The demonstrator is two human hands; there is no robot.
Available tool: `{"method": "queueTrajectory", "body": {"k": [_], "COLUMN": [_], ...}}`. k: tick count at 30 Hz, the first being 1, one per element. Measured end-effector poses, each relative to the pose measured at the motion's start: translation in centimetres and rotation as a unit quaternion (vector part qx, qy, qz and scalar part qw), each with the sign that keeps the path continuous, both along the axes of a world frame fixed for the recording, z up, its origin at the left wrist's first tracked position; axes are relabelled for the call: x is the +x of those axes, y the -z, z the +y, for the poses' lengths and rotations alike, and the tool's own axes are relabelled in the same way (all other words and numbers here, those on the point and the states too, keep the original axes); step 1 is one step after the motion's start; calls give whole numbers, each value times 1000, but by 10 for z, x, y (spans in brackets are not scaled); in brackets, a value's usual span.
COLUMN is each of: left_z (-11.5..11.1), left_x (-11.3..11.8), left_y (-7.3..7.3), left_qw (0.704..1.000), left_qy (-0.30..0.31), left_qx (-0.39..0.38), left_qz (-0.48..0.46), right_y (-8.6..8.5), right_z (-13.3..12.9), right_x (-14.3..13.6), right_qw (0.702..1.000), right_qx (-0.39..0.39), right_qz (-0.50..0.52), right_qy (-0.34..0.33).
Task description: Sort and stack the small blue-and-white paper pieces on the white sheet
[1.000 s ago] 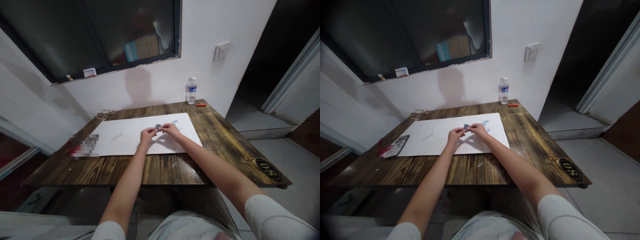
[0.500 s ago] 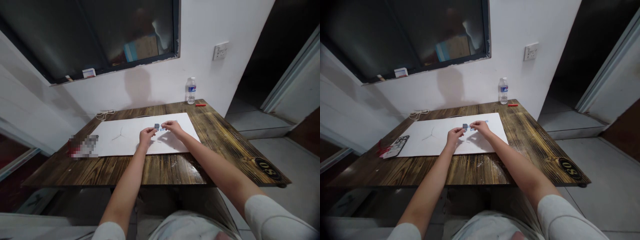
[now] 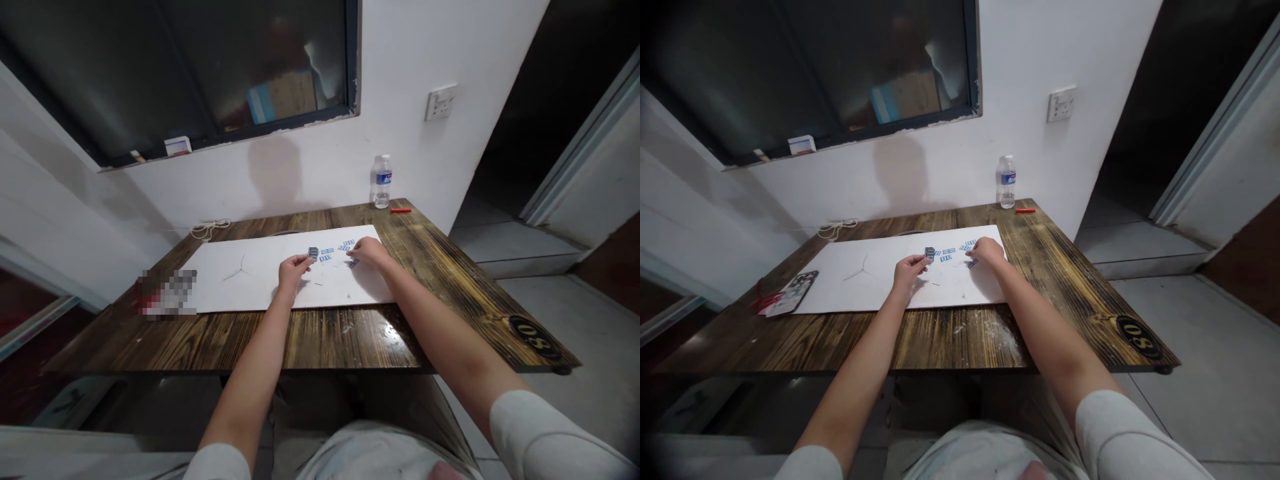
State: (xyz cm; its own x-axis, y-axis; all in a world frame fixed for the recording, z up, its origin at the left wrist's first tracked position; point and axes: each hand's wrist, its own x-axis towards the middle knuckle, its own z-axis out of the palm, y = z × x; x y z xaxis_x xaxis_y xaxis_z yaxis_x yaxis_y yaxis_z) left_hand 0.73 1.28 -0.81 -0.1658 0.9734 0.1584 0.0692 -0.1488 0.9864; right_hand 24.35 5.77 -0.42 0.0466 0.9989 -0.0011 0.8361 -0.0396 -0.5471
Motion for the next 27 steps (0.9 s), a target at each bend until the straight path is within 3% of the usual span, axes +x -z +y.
{"method": "queueTrajectory", "body": {"k": [6, 15, 21, 27], "left_z": [1, 3, 3, 2], "left_x": [0, -1, 0, 0], "left_y": [1, 4, 4, 3], "left_qw": [1000, 1000, 1000, 1000], "left_qy": [3, 4, 4, 0], "left_qx": [-2, -1, -5, -7], "left_qz": [-1, 3, -4, -7], "right_y": [-9, -7, -3, 14], "right_z": [-6, -9, -7, -3], "right_x": [1, -4, -5, -11], "right_qw": [991, 988, 995, 983], "right_qx": [-53, -65, 13, 128], "right_qz": [-122, -137, -98, -103], "right_qy": [-4, -28, -23, -77]}}
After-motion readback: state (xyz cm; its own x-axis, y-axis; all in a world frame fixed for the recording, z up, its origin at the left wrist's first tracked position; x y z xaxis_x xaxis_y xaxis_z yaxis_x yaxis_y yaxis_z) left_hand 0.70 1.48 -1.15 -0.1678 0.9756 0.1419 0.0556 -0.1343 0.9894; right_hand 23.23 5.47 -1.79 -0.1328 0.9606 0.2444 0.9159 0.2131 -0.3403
